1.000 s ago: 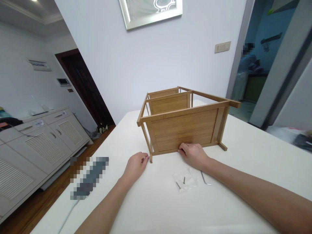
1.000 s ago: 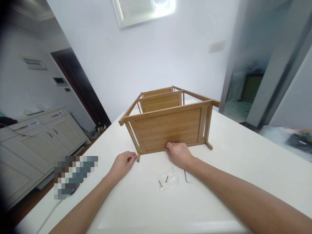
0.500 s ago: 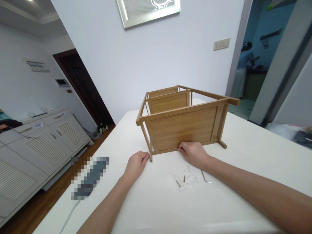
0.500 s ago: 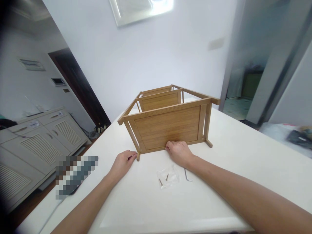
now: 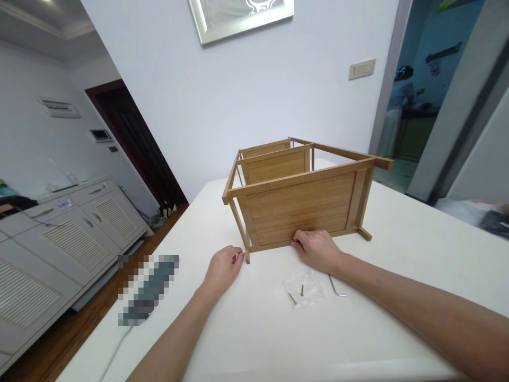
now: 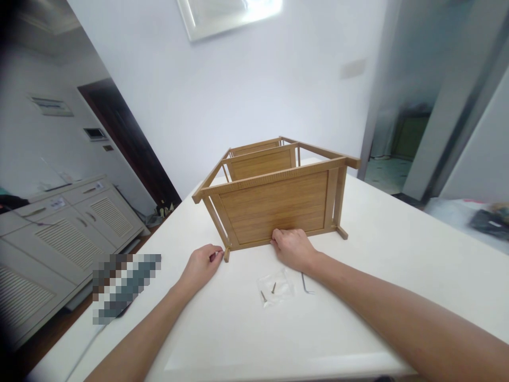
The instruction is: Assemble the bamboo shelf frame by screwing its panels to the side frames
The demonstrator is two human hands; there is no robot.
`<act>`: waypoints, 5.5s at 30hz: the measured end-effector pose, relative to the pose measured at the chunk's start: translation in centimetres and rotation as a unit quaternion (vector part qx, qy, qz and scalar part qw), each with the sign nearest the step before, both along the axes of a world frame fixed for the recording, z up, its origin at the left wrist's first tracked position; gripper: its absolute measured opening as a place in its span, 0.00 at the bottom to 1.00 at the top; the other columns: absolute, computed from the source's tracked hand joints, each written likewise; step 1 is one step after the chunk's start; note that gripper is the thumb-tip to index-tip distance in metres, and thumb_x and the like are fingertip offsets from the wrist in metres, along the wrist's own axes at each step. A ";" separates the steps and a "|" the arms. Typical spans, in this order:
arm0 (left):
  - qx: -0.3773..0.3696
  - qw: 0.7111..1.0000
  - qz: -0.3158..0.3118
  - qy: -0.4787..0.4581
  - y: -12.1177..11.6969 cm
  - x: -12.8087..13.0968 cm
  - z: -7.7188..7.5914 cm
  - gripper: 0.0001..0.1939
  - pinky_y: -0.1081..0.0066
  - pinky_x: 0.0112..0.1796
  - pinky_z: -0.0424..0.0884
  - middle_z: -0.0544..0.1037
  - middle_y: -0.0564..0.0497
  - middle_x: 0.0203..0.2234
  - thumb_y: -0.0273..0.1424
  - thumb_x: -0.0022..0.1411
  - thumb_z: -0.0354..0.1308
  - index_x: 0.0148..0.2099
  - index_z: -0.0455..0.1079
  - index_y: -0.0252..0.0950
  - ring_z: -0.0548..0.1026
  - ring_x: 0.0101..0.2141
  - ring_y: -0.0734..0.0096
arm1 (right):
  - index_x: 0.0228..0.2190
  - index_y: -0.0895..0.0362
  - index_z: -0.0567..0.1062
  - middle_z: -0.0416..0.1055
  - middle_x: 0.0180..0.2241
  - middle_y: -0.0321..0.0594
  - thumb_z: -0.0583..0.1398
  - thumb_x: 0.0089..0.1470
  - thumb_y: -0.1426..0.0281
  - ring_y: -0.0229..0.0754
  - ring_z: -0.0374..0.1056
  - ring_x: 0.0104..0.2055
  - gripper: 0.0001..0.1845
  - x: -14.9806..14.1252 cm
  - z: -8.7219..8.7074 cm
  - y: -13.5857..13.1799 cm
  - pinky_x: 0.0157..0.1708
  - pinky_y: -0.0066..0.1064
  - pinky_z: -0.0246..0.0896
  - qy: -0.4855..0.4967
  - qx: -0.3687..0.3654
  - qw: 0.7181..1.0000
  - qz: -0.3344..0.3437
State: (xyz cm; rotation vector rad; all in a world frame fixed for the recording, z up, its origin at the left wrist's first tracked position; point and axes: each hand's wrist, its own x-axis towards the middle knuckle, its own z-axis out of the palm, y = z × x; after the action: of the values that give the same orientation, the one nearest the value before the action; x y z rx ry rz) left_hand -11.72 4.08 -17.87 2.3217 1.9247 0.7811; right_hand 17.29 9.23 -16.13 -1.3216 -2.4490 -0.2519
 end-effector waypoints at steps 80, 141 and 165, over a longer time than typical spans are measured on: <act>-0.018 0.999 -0.007 -0.031 1.1 0.4 0.1 0.11 0.70 0.36 0.65 0.76 0.51 0.32 0.26 0.62 0.48 0.36 0.72 0.38 0.74 0.34 0.68 | 0.32 0.56 0.72 0.79 0.31 0.39 0.51 0.62 0.68 0.41 0.73 0.31 0.11 0.2 0.0 -0.3 0.27 0.30 0.48 0.009 -0.004 1.000 -0.008; -0.016 0.995 -0.003 -0.097 1.7 -0.1 -0.4 0.08 0.71 0.35 0.66 0.76 0.53 0.27 0.25 0.56 0.53 0.31 0.74 0.37 0.71 0.29 0.71 | 0.32 0.58 0.73 0.79 0.29 0.40 0.52 0.61 0.70 0.40 0.72 0.31 0.10 0.3 -0.1 -0.3 0.28 0.29 0.49 0.012 -0.002 1.000 0.015; -0.025 0.997 -0.022 -0.072 1.3 -0.1 0.1 0.12 0.70 0.34 0.67 0.75 0.51 0.29 0.28 0.61 0.51 0.30 0.74 0.37 0.73 0.30 0.70 | 0.31 0.57 0.73 0.78 0.28 0.39 0.53 0.61 0.70 0.38 0.72 0.29 0.11 0.3 0.2 -0.4 0.27 0.30 0.50 -0.003 0.008 1.000 0.007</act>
State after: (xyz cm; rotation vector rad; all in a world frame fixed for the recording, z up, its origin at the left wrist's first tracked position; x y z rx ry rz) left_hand -11.84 5.40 -17.72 2.2056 1.8062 0.8611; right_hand 17.58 8.83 -15.98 -1.2983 -2.4557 -0.2714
